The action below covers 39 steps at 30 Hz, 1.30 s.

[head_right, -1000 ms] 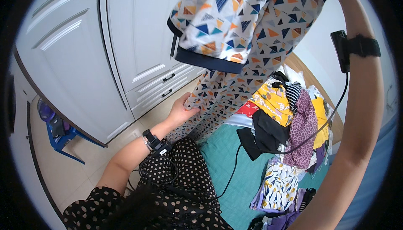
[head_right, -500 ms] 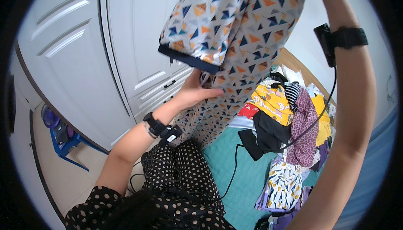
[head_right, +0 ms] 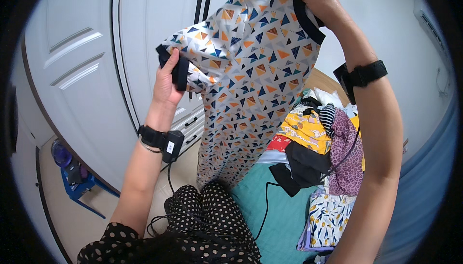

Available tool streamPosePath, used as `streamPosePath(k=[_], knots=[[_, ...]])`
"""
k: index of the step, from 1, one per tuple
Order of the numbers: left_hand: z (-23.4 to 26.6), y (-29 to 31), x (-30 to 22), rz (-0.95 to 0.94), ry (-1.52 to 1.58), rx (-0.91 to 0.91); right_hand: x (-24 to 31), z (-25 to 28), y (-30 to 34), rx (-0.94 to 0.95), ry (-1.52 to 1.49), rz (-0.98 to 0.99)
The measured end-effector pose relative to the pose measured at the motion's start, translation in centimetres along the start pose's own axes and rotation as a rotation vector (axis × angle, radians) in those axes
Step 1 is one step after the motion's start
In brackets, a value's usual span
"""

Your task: Folding various items of clothing on a bed.

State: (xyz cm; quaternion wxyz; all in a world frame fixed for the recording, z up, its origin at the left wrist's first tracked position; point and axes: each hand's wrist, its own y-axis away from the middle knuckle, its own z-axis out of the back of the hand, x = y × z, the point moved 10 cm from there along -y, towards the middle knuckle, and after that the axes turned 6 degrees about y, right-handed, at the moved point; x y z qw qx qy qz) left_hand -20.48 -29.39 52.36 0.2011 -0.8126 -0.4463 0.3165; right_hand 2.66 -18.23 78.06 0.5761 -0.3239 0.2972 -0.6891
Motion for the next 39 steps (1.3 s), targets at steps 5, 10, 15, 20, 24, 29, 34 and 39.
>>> streamPosePath(k=[5,10,15,20,24,29,34,39], knots=[[-0.1,-1.0,-3.0,-0.017,0.053,-0.032,0.5,-0.2,1.8,-0.108,-0.055,-0.153],[0.5,-5.4,-2.6,0.211,-0.491,0.084,-5.7,-0.6,0.9,0.045,-0.062,-0.145],[-0.4,-9.0,-3.8,0.192,-1.246,0.153,-9.0,-3.4,2.0,0.217,0.158,-0.061],[-3.5,-9.7,-6.5,-0.030,-1.472,0.273,-10.4,-3.7,2.6,0.021,0.130,-0.189],[-6.7,-7.6,-7.3,-0.194,-1.385,0.385,-11.6,-2.8,2.4,-0.023,0.262,-0.151],[-8.7,-4.8,-9.1,-0.298,-1.262,0.501,-9.1,-0.6,2.9,-0.108,0.501,-0.126],[-15.4,2.0,-5.0,-0.219,-1.041,0.499,-9.8,3.8,7.2,-0.058,0.330,-0.183],[-22.5,13.9,7.0,-0.269,-0.927,1.001,-21.0,18.1,20.2,0.082,0.510,-0.244]])
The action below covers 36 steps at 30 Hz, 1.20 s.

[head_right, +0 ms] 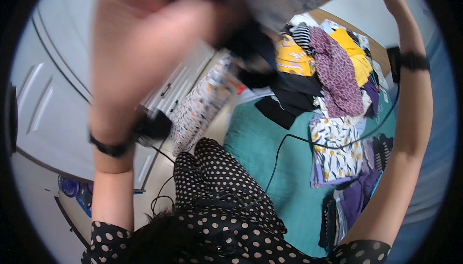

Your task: Folding various items of clothing on a bed.

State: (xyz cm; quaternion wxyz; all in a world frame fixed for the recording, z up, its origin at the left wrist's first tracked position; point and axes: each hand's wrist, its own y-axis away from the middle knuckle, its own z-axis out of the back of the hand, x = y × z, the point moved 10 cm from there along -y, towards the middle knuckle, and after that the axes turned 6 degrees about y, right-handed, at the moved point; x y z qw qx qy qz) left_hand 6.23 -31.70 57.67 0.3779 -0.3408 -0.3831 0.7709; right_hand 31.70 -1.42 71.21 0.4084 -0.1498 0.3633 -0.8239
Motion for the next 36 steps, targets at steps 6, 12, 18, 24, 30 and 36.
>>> streamPosePath(k=[6,12,18,24,30,36], knots=[[-22.2,3.9,-1.3,-0.112,0.311,0.041,-6.2,-5.2,22.0,0.206,-0.179,-0.339],[-45.8,13.3,-1.8,0.055,0.752,0.304,-15.9,-9.3,44.2,0.307,-0.291,-0.809],[-46.6,20.3,-0.2,-0.180,0.797,0.489,-16.8,-11.4,50.0,0.497,-0.031,-0.807],[-44.1,27.2,16.7,0.420,0.273,0.613,-18.0,-12.3,47.7,0.589,0.049,-0.705],[-46.5,34.2,18.5,0.398,0.187,0.874,-17.0,-13.1,46.9,0.538,-0.026,-0.784],[-46.5,35.0,18.3,0.396,0.235,0.755,-23.6,-12.3,54.0,0.465,-0.048,-0.934]])
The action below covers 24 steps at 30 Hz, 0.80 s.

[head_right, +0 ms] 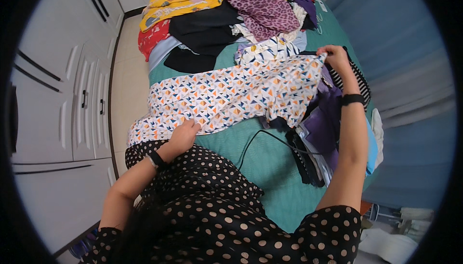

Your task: Folding various items of clothing on a bed.

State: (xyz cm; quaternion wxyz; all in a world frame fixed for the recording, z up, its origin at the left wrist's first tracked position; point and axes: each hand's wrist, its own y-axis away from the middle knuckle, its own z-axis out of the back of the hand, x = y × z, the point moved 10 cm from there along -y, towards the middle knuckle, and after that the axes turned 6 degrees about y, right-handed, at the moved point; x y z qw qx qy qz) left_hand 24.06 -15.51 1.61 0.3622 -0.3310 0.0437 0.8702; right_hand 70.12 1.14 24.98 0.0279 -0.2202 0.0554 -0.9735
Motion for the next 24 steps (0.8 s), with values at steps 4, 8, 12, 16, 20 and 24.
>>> streamPosePath(k=[4,8,12,16,20,24], knots=[[0.5,0.5,2.0,0.090,-0.039,-0.087,1.8,-2.7,0.0,-0.086,0.259,-0.129],[0.9,0.9,2.3,0.087,-0.069,-0.063,13.0,-8.1,3.5,0.078,0.267,0.011],[2.0,0.3,1.3,0.036,-0.042,-0.148,20.7,-19.9,9.7,0.365,0.011,0.138],[2.7,-0.2,1.0,0.050,0.029,-0.160,22.5,-27.2,14.6,0.212,0.221,0.353],[2.0,0.0,1.4,0.135,0.151,-0.040,18.9,-28.2,16.0,0.018,0.311,0.326],[3.2,1.3,1.7,0.107,0.102,-0.010,16.3,-25.7,14.8,-0.204,0.400,0.292]])
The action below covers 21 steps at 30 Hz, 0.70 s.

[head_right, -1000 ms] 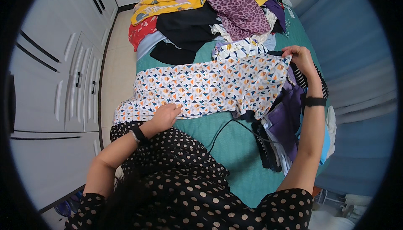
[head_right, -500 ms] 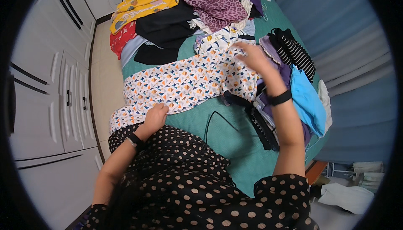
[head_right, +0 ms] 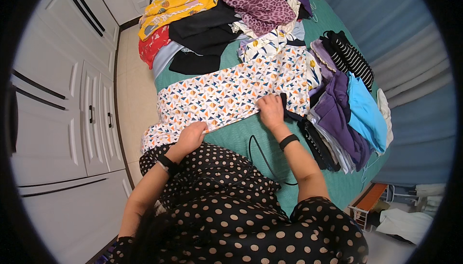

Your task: Folding various items of clothing on a bed.

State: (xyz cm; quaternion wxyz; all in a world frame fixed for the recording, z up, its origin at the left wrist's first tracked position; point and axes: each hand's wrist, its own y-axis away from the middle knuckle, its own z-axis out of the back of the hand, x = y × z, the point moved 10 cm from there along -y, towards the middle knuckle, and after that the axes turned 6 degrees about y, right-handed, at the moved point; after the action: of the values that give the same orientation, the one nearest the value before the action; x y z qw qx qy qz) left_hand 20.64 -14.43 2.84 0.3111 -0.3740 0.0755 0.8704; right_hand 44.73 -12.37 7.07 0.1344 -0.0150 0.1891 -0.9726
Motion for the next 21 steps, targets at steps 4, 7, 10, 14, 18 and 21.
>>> streamPosePath(k=[4,7,10,14,18,21], knots=[[1.7,1.5,2.4,0.016,-0.182,-0.018,-2.5,1.8,-0.3,-0.069,0.058,-0.048],[5.0,3.1,5.2,0.089,-0.327,-0.102,-3.2,3.7,-0.6,-0.112,0.062,-0.090],[8.5,5.8,7.9,0.122,-0.348,-0.219,-3.8,4.5,-0.4,-0.114,0.072,-0.104],[12.4,8.1,8.0,0.184,-0.468,-0.265,-4.8,6.1,0.1,-0.105,0.060,-0.179],[14.7,11.5,9.7,0.208,-0.395,-0.425,-4.4,7.3,-0.3,-0.107,0.063,-0.182],[15.3,13.8,11.7,0.290,-0.389,-0.481,-4.2,8.0,-0.2,-0.136,0.064,-0.177]])
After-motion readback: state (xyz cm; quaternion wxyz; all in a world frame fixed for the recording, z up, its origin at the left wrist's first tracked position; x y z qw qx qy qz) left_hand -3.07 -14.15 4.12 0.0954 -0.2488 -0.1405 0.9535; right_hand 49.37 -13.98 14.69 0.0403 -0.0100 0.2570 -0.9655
